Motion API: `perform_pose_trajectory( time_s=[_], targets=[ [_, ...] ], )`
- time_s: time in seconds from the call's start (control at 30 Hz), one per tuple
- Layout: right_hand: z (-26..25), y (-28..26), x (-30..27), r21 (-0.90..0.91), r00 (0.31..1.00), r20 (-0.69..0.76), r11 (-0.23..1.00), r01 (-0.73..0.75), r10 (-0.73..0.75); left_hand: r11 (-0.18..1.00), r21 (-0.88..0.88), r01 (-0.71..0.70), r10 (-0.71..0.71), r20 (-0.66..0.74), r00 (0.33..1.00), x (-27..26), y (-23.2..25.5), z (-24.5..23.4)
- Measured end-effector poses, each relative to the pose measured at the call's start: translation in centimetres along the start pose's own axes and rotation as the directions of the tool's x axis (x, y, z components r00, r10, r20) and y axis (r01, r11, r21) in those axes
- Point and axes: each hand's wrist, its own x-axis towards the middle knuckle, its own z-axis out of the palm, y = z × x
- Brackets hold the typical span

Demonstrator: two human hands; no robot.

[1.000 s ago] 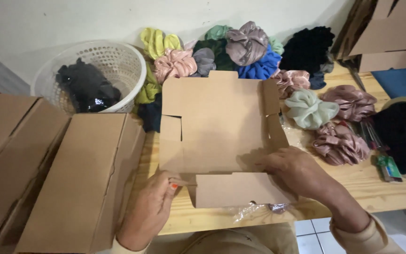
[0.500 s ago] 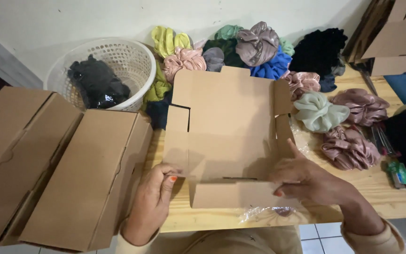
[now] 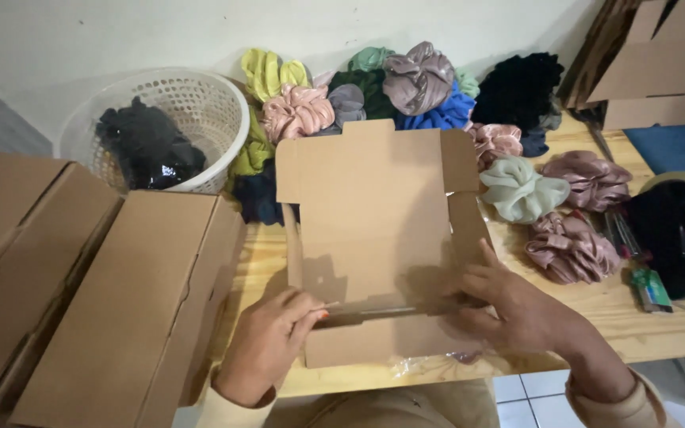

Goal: The person assembles a cardboard box, places scrunchies inside a black plastic bag, and then puts the bag into the box before closing it. The person also handles several loose scrunchies on a table and organizes them.

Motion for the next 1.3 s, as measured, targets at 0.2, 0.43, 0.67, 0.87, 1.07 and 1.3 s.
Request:
perform_pose_trajectory(
  time_s=[0.2,0.43,0.67,0.87,1.07,1.3],
  targets=[
    [1.5,3.8,-1.2,-0.066,0.998,-0.063,0.998,0.02,-0.024,0.994,0.058,-0.094,0.098,-0.071,0.993,0.4,0.5,0.1],
    [4.6,3.0,0.8,-0.439,0.971,-0.204,0.898,0.022,-0.124,0.944,0.226,-0.242,0.273,-0.119,0.955,0.2,0.7,1.0],
    [5.5,4.3,1.0,-0.476,0.976,-0.126,0.874,0.1,-0.18,0.92,0.28,-0.275,0.258,0.098,0.961,-1.7,2.0,0.0],
    [2.7,0.2,1.6,-0.262,0.944,-0.111,0.925,0.275,-0.312,0.973,0.189,-0.13,0.106,0.131,0.986,-2.4,2.0,0.5],
    [0.8,0.0,1.7,-0.037,0.959,-0.01,0.958,0.284,-0.284,0.998,0.062,-0.015,0.011,0.063,0.998,-1.3,1.5,0.6],
    [1.6,2.6,1.8,0.132,0.948,-0.015,0.941,-0.313,0.318,0.985,-0.02,0.173,-0.173,0.034,0.984,1.9,0.9,1.2]
  ],
)
